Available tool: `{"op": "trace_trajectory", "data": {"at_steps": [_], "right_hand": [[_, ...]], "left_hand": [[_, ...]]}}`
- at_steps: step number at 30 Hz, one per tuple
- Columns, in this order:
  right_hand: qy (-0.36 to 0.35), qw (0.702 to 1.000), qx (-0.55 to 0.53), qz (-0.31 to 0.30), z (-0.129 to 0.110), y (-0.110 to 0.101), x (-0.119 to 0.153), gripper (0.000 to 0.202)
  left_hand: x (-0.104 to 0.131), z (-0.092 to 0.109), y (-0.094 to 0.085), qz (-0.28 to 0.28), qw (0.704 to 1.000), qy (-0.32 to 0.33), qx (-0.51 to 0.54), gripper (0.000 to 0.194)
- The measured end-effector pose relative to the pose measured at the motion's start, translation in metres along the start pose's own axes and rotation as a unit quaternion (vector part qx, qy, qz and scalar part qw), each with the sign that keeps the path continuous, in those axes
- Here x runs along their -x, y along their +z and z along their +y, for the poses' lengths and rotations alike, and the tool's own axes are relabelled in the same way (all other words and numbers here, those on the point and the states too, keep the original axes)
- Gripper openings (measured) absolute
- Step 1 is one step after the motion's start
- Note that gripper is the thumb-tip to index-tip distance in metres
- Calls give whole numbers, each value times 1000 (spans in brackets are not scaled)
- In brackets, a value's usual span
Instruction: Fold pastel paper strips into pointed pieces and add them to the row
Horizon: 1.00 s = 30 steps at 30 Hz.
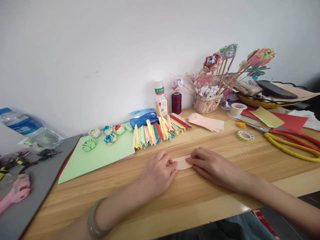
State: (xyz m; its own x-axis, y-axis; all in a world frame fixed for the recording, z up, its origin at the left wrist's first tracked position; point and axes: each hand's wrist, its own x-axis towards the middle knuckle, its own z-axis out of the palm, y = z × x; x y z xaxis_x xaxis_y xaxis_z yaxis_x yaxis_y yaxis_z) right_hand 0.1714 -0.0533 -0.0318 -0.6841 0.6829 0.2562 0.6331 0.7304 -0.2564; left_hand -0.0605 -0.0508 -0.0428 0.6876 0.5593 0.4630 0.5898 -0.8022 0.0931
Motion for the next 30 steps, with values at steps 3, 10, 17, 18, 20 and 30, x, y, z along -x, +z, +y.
{"op": "trace_trajectory", "data": {"at_steps": [3, 10, 17, 18, 20, 30], "right_hand": [[-5, 1000, 3, 3, 4, 2, 0, 27], [75, 996, -53, 17, 7, 3, -3, 26], [163, 980, -114, 5, 6, 3, -5, 14], [170, 978, -120, 3, 6, 3, -5, 14], [180, 975, -130, -2, 6, 5, -5, 14], [212, 970, -113, -36, -3, -1, -15, 13]], "left_hand": [[0, 0, -1, 0, 1000, -14, 20, 24], [-5, -4, -3, -29, 950, -235, 202, 6], [-10, -1, -2, -35, 915, -341, 213, 3], [-10, 0, -2, -35, 915, -344, 209, 4], [-11, 0, -2, -34, 916, -343, 205, 5], [-11, 5, 2, -2, 955, -268, 131, 17]]}}
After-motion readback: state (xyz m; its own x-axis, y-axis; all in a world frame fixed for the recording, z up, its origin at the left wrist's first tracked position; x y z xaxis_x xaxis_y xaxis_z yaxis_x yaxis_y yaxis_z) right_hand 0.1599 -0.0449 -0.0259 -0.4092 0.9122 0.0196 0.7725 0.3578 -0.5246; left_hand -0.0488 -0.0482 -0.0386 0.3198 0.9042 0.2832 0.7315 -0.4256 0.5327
